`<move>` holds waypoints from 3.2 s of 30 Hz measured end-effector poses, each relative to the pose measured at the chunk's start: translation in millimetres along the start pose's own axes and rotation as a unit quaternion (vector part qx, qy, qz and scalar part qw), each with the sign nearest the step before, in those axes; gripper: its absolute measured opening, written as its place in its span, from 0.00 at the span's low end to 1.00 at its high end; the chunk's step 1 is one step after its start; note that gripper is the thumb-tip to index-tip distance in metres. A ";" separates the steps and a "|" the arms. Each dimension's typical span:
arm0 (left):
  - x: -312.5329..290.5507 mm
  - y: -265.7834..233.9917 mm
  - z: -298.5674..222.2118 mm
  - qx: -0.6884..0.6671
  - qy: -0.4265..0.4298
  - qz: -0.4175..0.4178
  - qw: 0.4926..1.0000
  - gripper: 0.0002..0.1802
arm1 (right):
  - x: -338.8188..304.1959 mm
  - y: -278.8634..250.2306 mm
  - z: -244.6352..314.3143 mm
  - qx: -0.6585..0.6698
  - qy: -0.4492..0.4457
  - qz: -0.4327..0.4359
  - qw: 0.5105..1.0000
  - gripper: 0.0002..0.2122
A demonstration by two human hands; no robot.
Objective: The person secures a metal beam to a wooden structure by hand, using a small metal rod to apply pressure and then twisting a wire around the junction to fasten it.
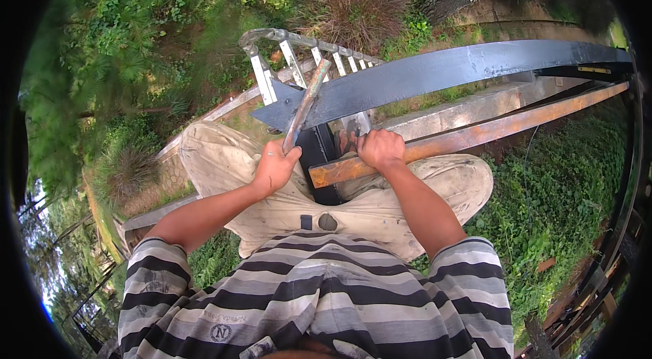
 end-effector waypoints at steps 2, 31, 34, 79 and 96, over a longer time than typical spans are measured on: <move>2.9 0.0 -1.2 0.000 0.019 -0.007 1.000 0.19 | -2.7 -1.5 1.4 -0.003 -0.012 0.003 1.000 0.24; 28.8 13.4 1.6 -0.047 0.088 -0.019 0.995 0.16 | -15.9 -4.3 -17.0 0.022 -0.026 0.057 0.998 0.26; 31.7 11.0 38.6 -0.106 0.072 -0.007 0.992 0.14 | -3.1 9.4 -1.7 0.006 -0.027 0.041 0.999 0.25; 6.7 -1.4 20.5 -0.044 -0.045 -0.001 0.998 0.20 | 16.7 25.6 8.2 -0.043 0.025 0.159 0.986 0.27; 20.3 14.2 22.9 -0.172 -0.064 -0.002 0.983 0.14 | 7.1 13.5 -7.2 0.015 -0.028 0.124 0.992 0.25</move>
Point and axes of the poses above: each hand's wrist, its own x-axis towards the middle knuckle, its own y-axis out of the palm, z = x × y, the point moved 9 cm from there along x, towards the middle knuckle, and after that the axes turned 9 degrees about z, right-handed, at the moved point
